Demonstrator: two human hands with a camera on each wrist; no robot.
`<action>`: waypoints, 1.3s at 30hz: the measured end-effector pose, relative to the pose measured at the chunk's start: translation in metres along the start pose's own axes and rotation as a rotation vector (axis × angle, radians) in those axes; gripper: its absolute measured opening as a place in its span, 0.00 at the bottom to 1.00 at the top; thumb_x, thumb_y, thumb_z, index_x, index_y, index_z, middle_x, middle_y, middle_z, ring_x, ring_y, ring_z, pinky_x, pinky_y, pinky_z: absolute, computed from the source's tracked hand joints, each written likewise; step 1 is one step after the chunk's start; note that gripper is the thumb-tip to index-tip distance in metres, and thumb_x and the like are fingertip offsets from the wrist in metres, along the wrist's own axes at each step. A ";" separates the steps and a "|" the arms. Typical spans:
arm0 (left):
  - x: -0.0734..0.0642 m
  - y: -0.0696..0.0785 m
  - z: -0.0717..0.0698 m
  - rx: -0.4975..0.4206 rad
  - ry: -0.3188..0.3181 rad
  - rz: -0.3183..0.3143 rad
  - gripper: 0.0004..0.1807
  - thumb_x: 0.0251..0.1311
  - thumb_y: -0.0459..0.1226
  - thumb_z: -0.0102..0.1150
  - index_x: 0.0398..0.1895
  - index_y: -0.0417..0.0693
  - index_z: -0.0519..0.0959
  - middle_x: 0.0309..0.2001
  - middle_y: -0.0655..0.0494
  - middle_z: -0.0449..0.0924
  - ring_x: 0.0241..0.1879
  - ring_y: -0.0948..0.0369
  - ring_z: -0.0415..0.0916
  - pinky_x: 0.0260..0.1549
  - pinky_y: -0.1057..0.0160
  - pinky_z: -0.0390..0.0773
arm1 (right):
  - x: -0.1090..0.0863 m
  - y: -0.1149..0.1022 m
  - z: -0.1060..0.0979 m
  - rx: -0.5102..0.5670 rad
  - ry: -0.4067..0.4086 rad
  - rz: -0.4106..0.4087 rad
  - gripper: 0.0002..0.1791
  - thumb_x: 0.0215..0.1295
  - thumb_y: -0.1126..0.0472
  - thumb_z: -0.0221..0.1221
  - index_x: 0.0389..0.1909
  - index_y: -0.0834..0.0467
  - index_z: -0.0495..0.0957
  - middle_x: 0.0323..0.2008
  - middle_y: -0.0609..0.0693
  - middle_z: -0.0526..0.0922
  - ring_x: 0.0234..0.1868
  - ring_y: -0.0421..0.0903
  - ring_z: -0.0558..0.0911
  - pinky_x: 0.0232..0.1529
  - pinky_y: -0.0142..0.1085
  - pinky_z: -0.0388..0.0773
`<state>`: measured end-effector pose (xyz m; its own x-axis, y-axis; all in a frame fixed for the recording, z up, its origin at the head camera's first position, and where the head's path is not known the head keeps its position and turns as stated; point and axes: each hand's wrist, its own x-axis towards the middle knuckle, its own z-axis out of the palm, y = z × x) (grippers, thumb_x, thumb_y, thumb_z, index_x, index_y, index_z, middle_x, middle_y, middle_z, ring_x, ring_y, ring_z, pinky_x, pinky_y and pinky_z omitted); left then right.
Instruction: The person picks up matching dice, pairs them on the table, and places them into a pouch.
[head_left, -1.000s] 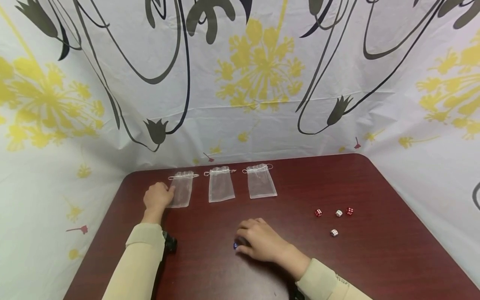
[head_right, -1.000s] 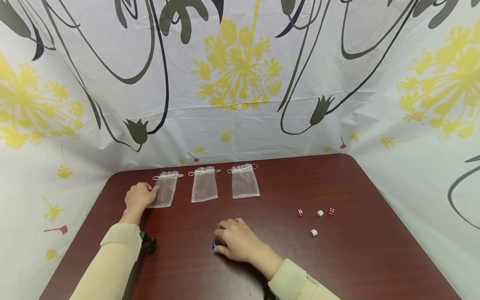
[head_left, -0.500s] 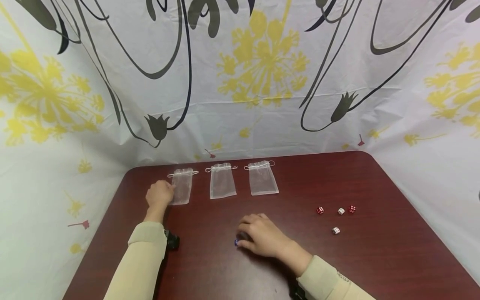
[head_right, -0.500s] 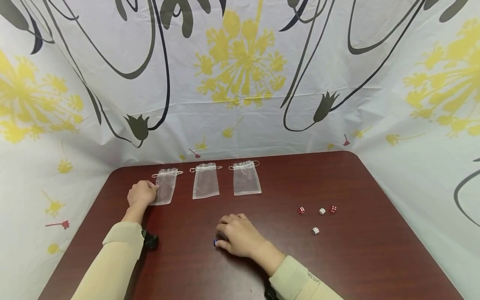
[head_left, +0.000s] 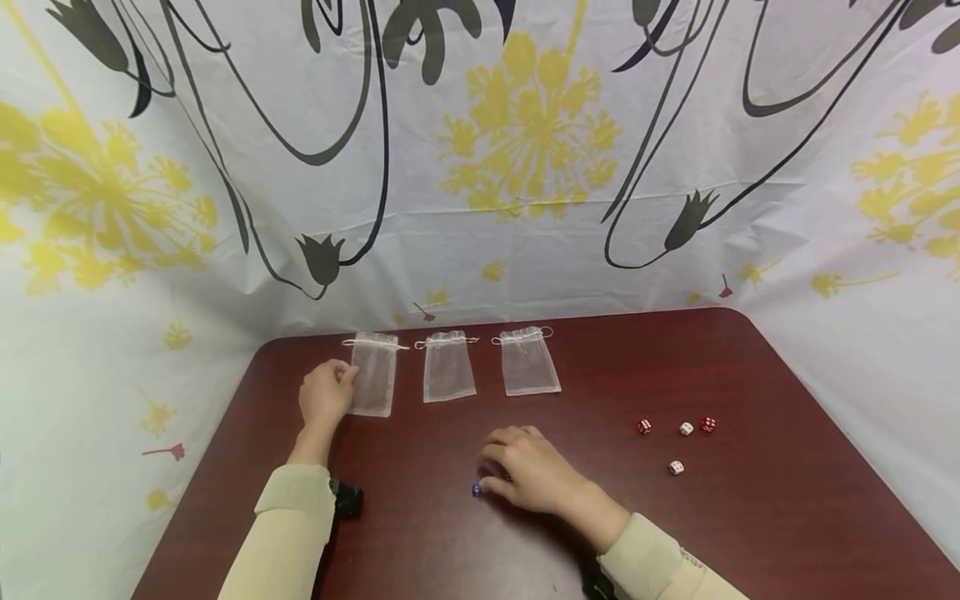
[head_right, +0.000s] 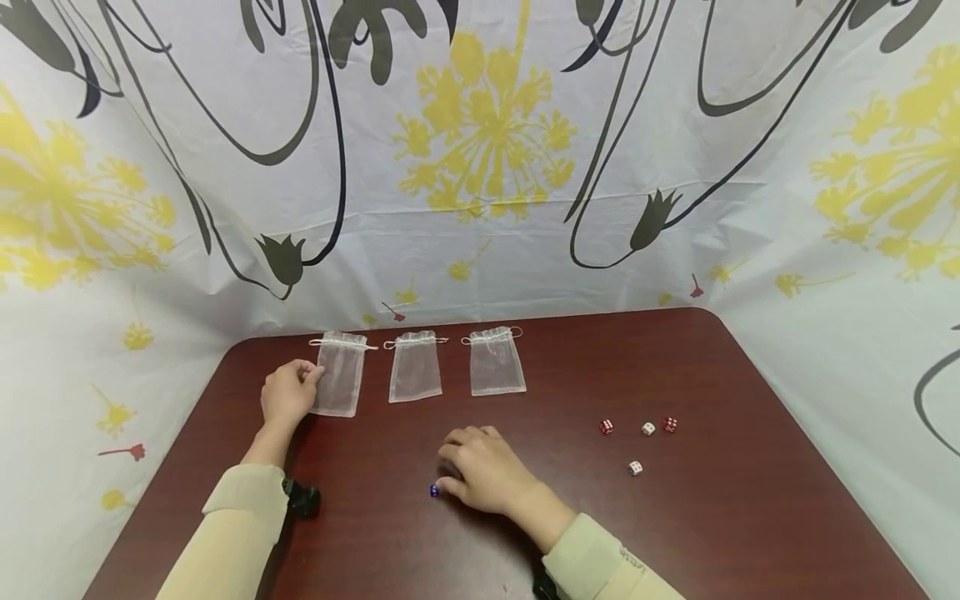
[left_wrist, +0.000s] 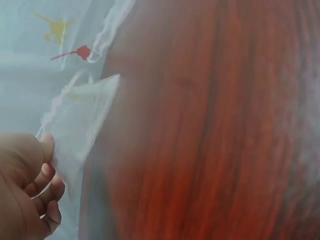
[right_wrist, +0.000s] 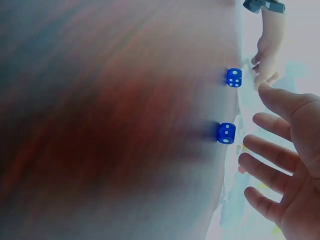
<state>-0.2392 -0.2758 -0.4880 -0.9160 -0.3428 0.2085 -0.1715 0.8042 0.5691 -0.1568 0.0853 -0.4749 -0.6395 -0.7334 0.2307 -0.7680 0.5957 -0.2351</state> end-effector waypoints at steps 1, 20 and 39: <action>-0.001 0.001 0.000 -0.014 0.011 0.006 0.15 0.71 0.45 0.59 0.42 0.40 0.83 0.36 0.45 0.85 0.38 0.45 0.81 0.43 0.42 0.76 | 0.000 0.000 0.000 0.001 0.003 -0.001 0.16 0.62 0.43 0.68 0.42 0.49 0.85 0.48 0.47 0.83 0.53 0.47 0.80 0.56 0.48 0.74; -0.015 0.039 -0.009 -0.182 0.176 0.153 0.11 0.68 0.41 0.65 0.36 0.40 0.83 0.31 0.46 0.79 0.31 0.49 0.76 0.36 0.50 0.73 | 0.003 0.007 -0.011 -0.020 0.067 0.030 0.19 0.64 0.46 0.68 0.47 0.56 0.85 0.49 0.50 0.84 0.53 0.49 0.81 0.58 0.50 0.74; -0.036 0.071 -0.011 -0.374 0.277 0.296 0.07 0.62 0.34 0.70 0.31 0.40 0.82 0.29 0.49 0.80 0.26 0.57 0.73 0.27 0.68 0.69 | 0.014 0.014 -0.035 0.049 0.195 0.054 0.17 0.64 0.50 0.68 0.48 0.56 0.84 0.47 0.49 0.85 0.53 0.50 0.83 0.56 0.52 0.77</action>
<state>-0.2148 -0.2120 -0.4459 -0.7674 -0.2840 0.5749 0.2656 0.6753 0.6881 -0.1782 0.0947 -0.4417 -0.6778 -0.6211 0.3934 -0.7331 0.6119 -0.2969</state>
